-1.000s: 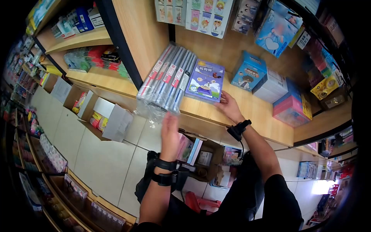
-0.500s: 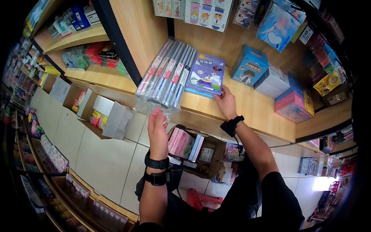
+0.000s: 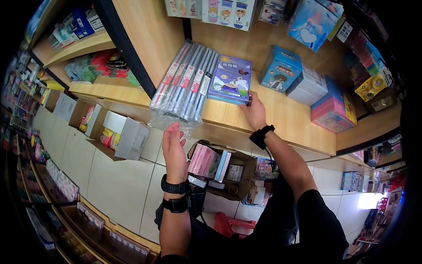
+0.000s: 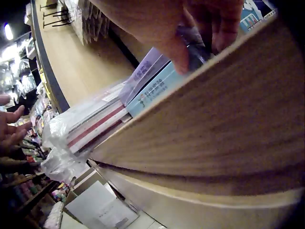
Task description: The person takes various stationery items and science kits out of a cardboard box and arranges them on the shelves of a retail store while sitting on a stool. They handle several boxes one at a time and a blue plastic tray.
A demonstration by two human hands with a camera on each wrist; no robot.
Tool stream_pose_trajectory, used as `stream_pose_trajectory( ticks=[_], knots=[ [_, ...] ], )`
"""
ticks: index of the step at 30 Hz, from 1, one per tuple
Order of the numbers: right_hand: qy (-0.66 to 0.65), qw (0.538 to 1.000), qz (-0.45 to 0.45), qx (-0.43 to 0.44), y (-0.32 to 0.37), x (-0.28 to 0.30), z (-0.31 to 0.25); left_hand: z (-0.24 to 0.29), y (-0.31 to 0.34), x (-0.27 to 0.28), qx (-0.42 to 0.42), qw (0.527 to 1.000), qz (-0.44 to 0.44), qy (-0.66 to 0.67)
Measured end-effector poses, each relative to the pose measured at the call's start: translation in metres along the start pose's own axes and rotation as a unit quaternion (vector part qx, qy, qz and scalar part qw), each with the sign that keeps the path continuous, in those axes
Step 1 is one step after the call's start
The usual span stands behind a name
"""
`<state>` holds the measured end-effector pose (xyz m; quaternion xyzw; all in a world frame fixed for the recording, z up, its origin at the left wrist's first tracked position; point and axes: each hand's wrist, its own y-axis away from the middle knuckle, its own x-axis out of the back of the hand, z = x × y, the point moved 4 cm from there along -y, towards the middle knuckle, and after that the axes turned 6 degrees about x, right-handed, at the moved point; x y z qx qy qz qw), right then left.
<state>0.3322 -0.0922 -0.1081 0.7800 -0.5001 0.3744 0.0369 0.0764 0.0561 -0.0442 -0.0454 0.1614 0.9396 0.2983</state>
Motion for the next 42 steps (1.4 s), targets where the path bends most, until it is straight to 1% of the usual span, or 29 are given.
stream_pose_trajectory(
  ticks=[3,6,9,11,12,13,14,15,17,18,20,21,23,24,26,27,29,30,31,33,36,37,39,40,42],
  knots=[
    [0.035,0.999,0.005,-0.020,-0.005,-0.001,0.000,0.000,-0.001,0.000,-0.003,1.000,-0.003,-0.006],
    [0.013,1.000,0.002,-0.026,-0.005,0.000,0.000,0.000,0.000,0.000,0.000,1.000,-0.004,-0.003],
    [-0.009,1.000,-0.001,-0.011,-0.006,0.000,0.004,0.000,0.000,-0.002,0.001,1.000,-0.006,0.000],
    [-0.070,0.995,-0.004,-0.066,-0.006,0.000,0.010,0.001,-0.001,-0.001,-0.002,1.000,-0.006,0.001],
    [-0.070,0.995,-0.004,-0.066,-0.007,0.001,0.013,0.000,-0.001,-0.001,-0.006,1.000,-0.004,-0.001],
    [-0.166,0.976,0.000,-0.142,-0.007,0.002,0.022,0.000,0.000,0.000,-0.008,1.000,-0.002,-0.002],
    [-0.258,0.942,0.004,-0.216,-0.006,0.002,0.030,0.001,-0.001,0.001,-0.008,1.000,-0.002,-0.002],
    [-0.258,0.942,0.005,-0.217,-0.005,0.007,0.027,0.002,-0.001,0.001,-0.007,1.000,-0.002,-0.005],
    [-0.365,0.888,-0.022,-0.278,0.001,0.012,0.023,0.002,-0.002,0.001,-0.006,1.000,-0.004,-0.008],
    [-0.364,0.889,-0.021,-0.278,0.003,0.011,0.025,0.001,-0.002,0.001,-0.004,1.000,-0.003,-0.006],
    [-0.342,0.907,-0.033,-0.242,0.004,0.010,0.027,0.001,-0.002,0.001,-0.002,1.000,-0.001,-0.003],
    [-0.341,0.908,-0.033,-0.242,0.004,0.010,0.024,0.001,-0.001,0.001,-0.005,1.000,-0.001,-0.003],
    [-0.424,0.862,-0.037,-0.274,0.005,0.005,0.018,0.001,-0.001,0.001,-0.007,1.000,-0.001,-0.003],
    [-0.424,0.863,-0.036,-0.274,0.002,0.002,0.019,0.001,0.000,0.001,-0.009,1.000,-0.001,-0.004],
    [-0.458,0.844,-0.057,-0.273,-0.005,-0.004,0.021,0.002,0.000,-0.001,-0.011,1.000,-0.005,-0.006],
    [-0.456,0.846,-0.053,-0.272,-0.006,-0.003,0.021,0.002,0.000,-0.002,-0.012,1.000,-0.007,-0.006],
    [-0.490,0.822,-0.074,-0.282,-0.008,-0.005,0.018,0.002,0.000,-0.005,-0.014,1.000,-0.012,-0.005],
    [-0.502,0.813,-0.058,-0.288,-0.006,-0.004,0.018,0.002,0.000,-0.005,-0.014,1.000,-0.012,-0.005],
    [-0.501,0.814,-0.056,-0.287,-0.006,-0.002,0.017,0.001,0.000,-0.006,-0.014,1.000,-0.012,-0.006],
    [-0.535,0.774,-0.045,-0.334,-0.002,-0.001,0.016,0.001,0.001,-0.008,-0.012,1.000,-0.016,-0.003],
    [-0.541,0.774,-0.014,-0.330,-0.003,-0.003,0.010,0.000,0.002,-0.008,-0.008,1.000,-0.019,-0.005],
    [-0.542,0.774,-0.012,-0.328,-0.005,-0.006,0.016,0.001,0.002,-0.009,-0.008,1.000,-0.019,-0.006],
    [-0.542,0.785,-0.037,-0.297,-0.011,-0.015,0.021,0.002,0.003,-0.009,-0.007,1.000,-0.016,-0.002],
    [-0.544,0.784,-0.037,-0.296,-0.012,-0.016,0.021,0.003,0.003,-0.009,-0.004,1.000,-0.011,0.004],
    [-0.512,0.807,-0.025,-0.294,-0.013,-0.017,0.022,0.003,0.002,-0.008,-0.005,1.000,-0.010,0.007]
  ],
)
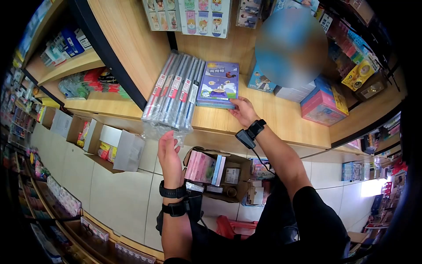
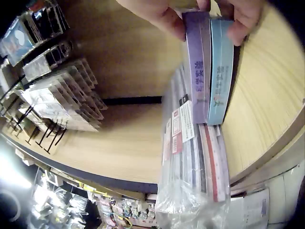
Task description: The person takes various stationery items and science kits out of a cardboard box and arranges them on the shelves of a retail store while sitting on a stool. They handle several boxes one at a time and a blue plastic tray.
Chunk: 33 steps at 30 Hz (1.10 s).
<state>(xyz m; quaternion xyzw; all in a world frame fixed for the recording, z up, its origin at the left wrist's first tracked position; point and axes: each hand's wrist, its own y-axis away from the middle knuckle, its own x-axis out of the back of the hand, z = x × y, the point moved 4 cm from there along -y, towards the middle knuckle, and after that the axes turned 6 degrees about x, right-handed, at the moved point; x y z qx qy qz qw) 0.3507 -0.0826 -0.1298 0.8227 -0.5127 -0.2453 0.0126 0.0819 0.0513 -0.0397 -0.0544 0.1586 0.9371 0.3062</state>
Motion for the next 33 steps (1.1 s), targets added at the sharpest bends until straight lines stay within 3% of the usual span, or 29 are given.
stream_pose_trajectory(
  ticks=[4,6,10,13,17,18,21,25,27,29,31,33],
  knots=[
    [0.019,1.000,-0.011,-0.004,0.013,0.011,-0.009,-0.007,-0.004,-0.001,-0.014,1.000,-0.015,-0.011],
    [-0.034,0.997,-0.066,-0.032,0.040,0.019,-0.013,-0.010,-0.006,-0.007,-0.014,0.999,-0.030,-0.017],
    [-0.040,0.996,-0.039,-0.069,0.109,0.064,-0.022,-0.036,-0.009,-0.043,-0.037,0.992,-0.077,-0.098],
    [-0.039,0.996,-0.003,-0.078,0.161,0.108,-0.037,-0.057,0.014,-0.092,-0.103,0.948,-0.172,-0.248],
    [-0.055,0.996,0.034,-0.059,0.208,0.163,-0.058,-0.088,0.068,-0.161,-0.051,0.915,-0.374,-0.140],
    [-0.058,0.996,0.050,-0.054,0.215,0.178,-0.061,-0.108,0.069,-0.176,-0.115,0.898,-0.391,-0.166],
    [-0.085,0.992,0.078,-0.051,0.221,0.217,-0.066,-0.117,0.087,-0.210,-0.253,0.850,-0.329,-0.324],
    [-0.075,0.992,0.100,-0.034,0.223,0.252,-0.067,-0.149,0.093,-0.239,-0.250,0.845,-0.314,-0.354],
    [-0.067,0.991,0.119,-0.009,0.220,0.261,-0.066,-0.165,0.090,-0.247,-0.154,0.868,-0.351,-0.317],
    [-0.058,0.989,0.137,0.012,0.212,0.266,-0.063,-0.173,0.087,-0.253,-0.154,0.875,-0.341,-0.308],
    [0.072,0.981,0.164,0.079,0.207,0.262,-0.071,-0.168,0.090,-0.258,-0.255,0.840,-0.324,-0.352],
    [0.090,0.979,0.174,0.064,0.207,0.265,-0.064,-0.164,0.092,-0.260,-0.291,0.818,-0.319,-0.379]
  ],
)
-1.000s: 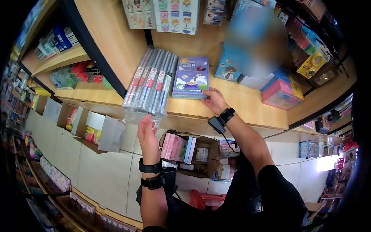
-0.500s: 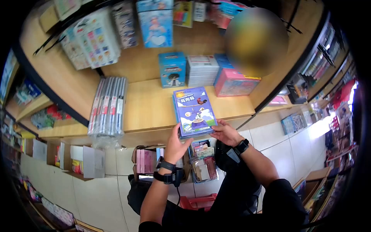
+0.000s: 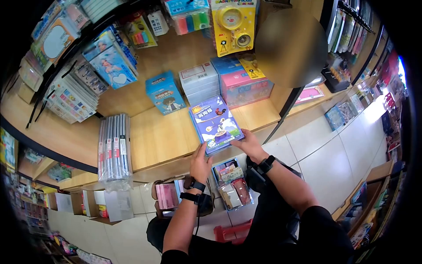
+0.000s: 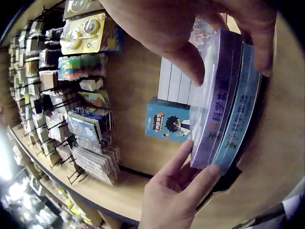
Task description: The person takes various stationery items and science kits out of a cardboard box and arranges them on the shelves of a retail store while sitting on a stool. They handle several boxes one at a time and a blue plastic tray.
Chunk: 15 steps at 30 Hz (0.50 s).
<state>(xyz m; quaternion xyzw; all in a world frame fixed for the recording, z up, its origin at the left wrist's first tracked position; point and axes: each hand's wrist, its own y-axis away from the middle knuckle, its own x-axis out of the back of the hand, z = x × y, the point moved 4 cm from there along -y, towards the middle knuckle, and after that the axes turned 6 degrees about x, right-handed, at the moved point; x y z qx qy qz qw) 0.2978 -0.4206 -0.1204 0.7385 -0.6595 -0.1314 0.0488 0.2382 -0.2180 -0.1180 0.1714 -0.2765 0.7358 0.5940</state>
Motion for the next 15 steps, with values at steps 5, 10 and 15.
stream_pose_trajectory(
  ticks=[5,10,15],
  knots=[
    [0.192,0.977,-0.007,0.097,0.007,-0.001,-0.009,0.002,-0.011,0.003,-0.026,0.999,0.016,-0.023],
    [0.176,0.984,-0.007,0.036,0.010,-0.007,-0.012,-0.007,-0.031,0.006,-0.037,0.993,0.092,-0.059],
    [0.035,0.995,-0.054,0.079,0.008,-0.019,-0.016,-0.016,-0.040,0.003,0.027,0.999,0.030,0.023]
  ],
)
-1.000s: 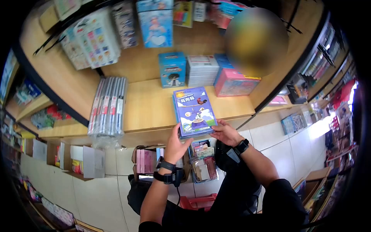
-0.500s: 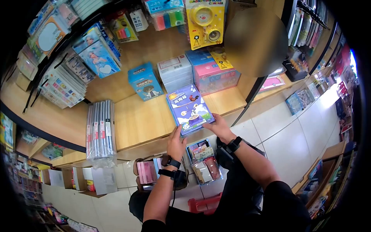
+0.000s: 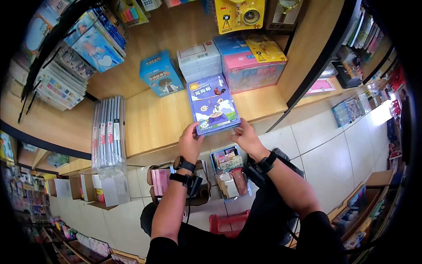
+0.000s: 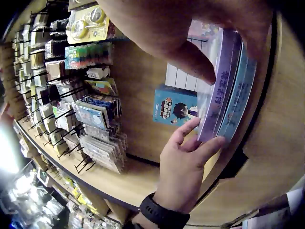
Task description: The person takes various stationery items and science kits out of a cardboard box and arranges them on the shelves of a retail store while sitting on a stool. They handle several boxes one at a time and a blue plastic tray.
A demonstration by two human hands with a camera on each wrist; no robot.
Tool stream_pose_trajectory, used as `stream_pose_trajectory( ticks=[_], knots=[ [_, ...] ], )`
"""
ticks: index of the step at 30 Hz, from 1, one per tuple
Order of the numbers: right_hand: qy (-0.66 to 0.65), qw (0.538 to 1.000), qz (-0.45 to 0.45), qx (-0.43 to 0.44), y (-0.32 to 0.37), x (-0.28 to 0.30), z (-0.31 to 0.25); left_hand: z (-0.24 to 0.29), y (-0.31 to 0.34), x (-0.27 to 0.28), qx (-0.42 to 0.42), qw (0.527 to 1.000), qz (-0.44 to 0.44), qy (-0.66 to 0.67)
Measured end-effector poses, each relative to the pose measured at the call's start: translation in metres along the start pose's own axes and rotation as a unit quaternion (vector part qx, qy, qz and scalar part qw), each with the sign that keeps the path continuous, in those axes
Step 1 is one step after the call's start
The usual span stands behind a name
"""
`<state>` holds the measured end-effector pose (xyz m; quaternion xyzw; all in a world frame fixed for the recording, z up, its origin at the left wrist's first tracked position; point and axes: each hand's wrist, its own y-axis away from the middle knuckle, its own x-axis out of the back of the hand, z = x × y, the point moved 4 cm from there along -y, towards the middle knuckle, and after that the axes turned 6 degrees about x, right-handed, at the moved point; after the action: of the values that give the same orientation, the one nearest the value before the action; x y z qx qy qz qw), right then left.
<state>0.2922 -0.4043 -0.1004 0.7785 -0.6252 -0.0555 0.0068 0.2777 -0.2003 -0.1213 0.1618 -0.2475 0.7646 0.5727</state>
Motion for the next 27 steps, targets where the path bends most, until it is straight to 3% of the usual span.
stream_pose_trajectory(
  ticks=[3,6,8,9,13,19,21,23,25,27],
  knots=[
    [0.061,0.998,-0.014,0.007,-0.003,0.003,0.011,0.000,-0.002,-0.001,0.033,0.997,-0.016,0.066],
    [0.002,1.000,-0.026,0.007,0.000,-0.002,0.011,0.006,0.002,0.003,0.065,0.993,-0.010,0.101],
    [-0.030,0.995,0.080,-0.046,0.006,0.000,0.011,0.007,0.004,0.003,0.049,0.989,-0.022,0.137],
    [-0.028,0.995,0.080,-0.050,0.008,0.001,0.010,0.004,0.003,0.002,0.053,0.989,-0.023,0.138],
    [-0.006,0.999,-0.037,-0.019,0.000,0.002,0.010,-0.008,0.001,0.000,0.073,0.987,-0.038,0.140],
    [-0.095,0.990,0.073,-0.073,0.007,0.017,0.033,0.008,0.022,0.001,0.022,0.987,0.000,0.160],
    [0.009,0.996,0.078,-0.033,0.016,0.024,0.034,0.013,0.051,0.015,-0.008,0.993,0.114,0.023],
    [0.201,0.977,0.068,0.014,0.029,0.010,0.009,0.001,0.092,0.016,0.052,0.988,0.130,0.058],
    [0.263,0.963,-0.007,0.056,0.038,-0.001,-0.006,-0.023,0.134,0.013,0.131,0.976,0.136,0.111],
    [0.259,0.964,-0.044,0.040,0.042,-0.015,-0.018,-0.055,0.169,0.014,0.193,0.968,0.131,0.095]
  ],
)
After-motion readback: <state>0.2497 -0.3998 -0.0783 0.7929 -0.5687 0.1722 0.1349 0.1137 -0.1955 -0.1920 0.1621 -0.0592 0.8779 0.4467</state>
